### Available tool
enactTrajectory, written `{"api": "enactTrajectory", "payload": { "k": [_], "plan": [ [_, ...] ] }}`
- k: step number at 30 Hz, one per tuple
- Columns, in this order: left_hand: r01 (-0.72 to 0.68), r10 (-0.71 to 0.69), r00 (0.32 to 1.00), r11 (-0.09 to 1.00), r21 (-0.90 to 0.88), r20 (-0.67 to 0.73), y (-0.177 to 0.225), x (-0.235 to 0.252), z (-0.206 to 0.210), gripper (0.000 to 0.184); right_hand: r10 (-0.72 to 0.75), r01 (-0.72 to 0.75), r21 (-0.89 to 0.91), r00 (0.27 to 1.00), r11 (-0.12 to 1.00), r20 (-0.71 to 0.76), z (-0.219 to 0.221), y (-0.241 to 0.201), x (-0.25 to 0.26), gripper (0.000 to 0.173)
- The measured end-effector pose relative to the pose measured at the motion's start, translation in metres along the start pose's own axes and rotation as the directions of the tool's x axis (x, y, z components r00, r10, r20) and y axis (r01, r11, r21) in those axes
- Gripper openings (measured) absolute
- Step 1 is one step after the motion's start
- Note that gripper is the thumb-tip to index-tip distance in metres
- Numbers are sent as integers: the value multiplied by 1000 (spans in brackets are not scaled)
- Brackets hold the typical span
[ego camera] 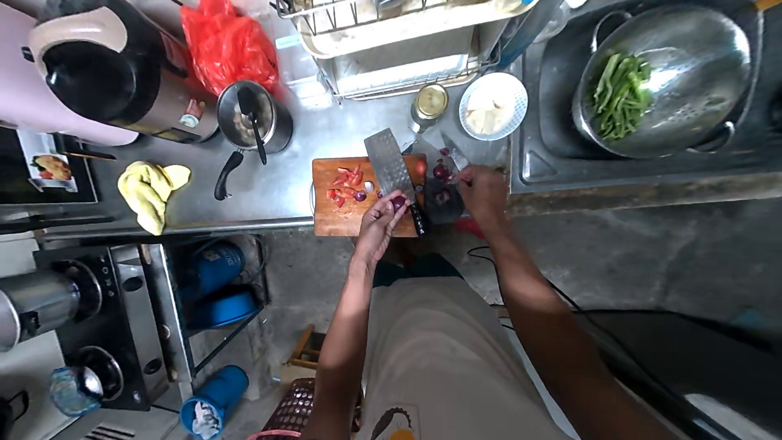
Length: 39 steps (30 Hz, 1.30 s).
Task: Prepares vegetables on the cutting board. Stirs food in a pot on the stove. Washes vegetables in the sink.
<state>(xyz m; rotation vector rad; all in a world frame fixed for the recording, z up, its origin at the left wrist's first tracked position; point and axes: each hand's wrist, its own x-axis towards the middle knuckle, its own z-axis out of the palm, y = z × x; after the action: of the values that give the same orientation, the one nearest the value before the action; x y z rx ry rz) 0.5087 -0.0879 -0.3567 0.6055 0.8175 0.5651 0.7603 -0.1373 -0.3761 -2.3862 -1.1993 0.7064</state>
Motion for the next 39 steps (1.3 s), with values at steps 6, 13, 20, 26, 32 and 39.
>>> {"api": "enactTrajectory", "payload": {
  "k": [6,13,20,26,32,39],
  "plan": [
    [-78,75,997,982,171,24,-4,1,2,40,-343,323,323,939,889,6,-15,-40,-41,18],
    [-197,219,976,895,401,-10,2,-1,14,40,-473,438,327,881,837,31,-7,-66,-45,18],
    [-287,329,944,801,525,15,7,-3,18,35,-473,447,348,881,824,-9,-6,-69,-45,16],
    [-288,332,943,791,540,17,8,-4,20,32,-476,454,323,879,831,-10,-8,-69,-43,15],
    [-306,354,935,796,522,9,9,-5,23,32,-481,434,371,876,821,41,-10,-68,-41,16],
    [-343,424,904,658,670,47,10,-5,22,29,-480,433,406,877,805,17,-12,-73,-42,14]
  ]
}}
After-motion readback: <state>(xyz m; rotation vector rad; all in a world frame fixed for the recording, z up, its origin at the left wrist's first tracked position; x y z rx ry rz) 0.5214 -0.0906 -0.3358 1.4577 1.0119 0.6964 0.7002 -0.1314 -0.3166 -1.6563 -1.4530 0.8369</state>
